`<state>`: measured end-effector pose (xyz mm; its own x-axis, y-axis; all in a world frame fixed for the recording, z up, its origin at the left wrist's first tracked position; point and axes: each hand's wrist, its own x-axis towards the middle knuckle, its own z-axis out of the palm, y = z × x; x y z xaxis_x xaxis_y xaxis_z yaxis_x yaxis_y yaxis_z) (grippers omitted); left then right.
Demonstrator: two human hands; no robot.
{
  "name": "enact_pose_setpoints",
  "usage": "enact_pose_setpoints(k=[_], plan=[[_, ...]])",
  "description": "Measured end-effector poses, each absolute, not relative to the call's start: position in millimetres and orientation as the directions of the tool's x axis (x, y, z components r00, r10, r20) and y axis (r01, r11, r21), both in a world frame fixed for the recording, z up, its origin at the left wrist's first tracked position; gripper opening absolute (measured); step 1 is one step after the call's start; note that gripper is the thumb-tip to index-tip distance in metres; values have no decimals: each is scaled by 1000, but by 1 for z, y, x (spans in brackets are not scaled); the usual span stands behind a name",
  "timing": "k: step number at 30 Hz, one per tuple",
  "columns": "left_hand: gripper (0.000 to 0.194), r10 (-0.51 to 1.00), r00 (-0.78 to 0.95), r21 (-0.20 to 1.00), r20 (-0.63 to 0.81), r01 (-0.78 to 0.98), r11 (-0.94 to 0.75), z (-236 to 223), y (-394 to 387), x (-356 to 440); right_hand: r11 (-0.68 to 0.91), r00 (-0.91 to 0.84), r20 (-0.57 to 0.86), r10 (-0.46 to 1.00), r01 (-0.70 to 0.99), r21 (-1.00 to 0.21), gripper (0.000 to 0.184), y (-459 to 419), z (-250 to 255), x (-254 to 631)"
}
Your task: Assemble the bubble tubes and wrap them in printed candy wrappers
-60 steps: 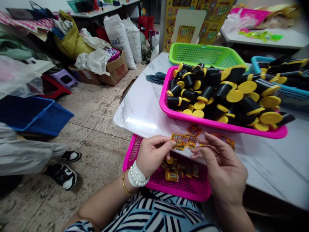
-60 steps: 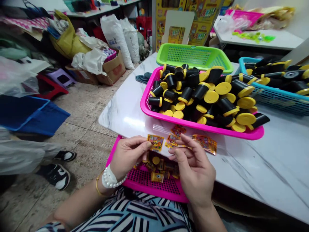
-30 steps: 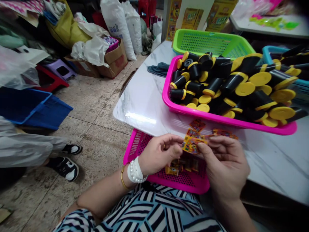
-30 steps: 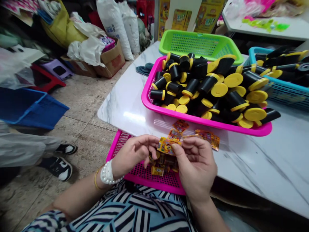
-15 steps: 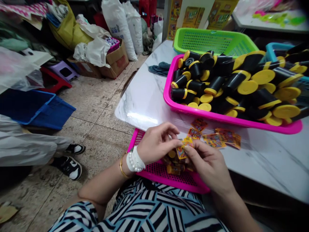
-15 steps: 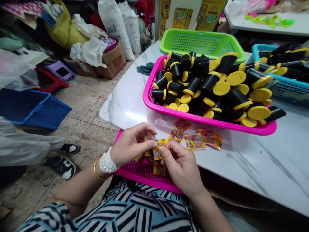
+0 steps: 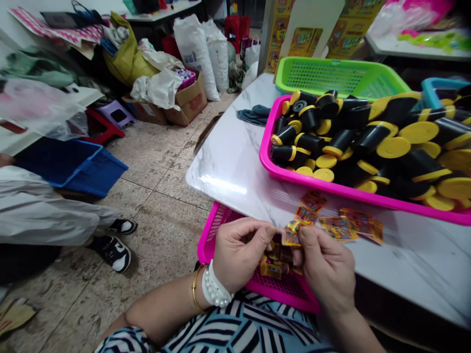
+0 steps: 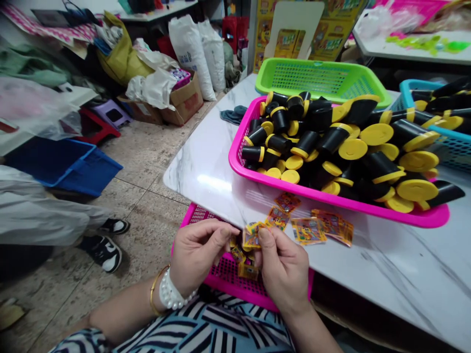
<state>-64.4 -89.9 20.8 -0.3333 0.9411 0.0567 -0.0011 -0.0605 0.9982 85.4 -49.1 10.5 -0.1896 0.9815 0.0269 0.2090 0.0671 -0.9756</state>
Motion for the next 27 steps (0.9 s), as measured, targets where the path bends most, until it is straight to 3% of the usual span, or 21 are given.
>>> enact_pose_setpoints(k=[11, 16, 19, 27], plan=[[16, 927, -337, 986, 165, 81, -146, 25, -92, -61, 158, -214, 107, 971, 237, -959, 45, -49, 9, 86], [16, 949, -311, 998, 57, 10, -57, 18, -88, -62, 334, -317, 244, 916, 269, -903, 37, -49, 8, 87], [19, 935, -354, 998, 1, -56, -23, 20, -87, -63, 327, -276, 251, 928, 277, -904, 36, -49, 7, 88], [16, 947, -320, 996, 24, -76, -51, 18, -91, -63, 343, -280, 267, 922, 272, -899, 36, -48, 3, 86]])
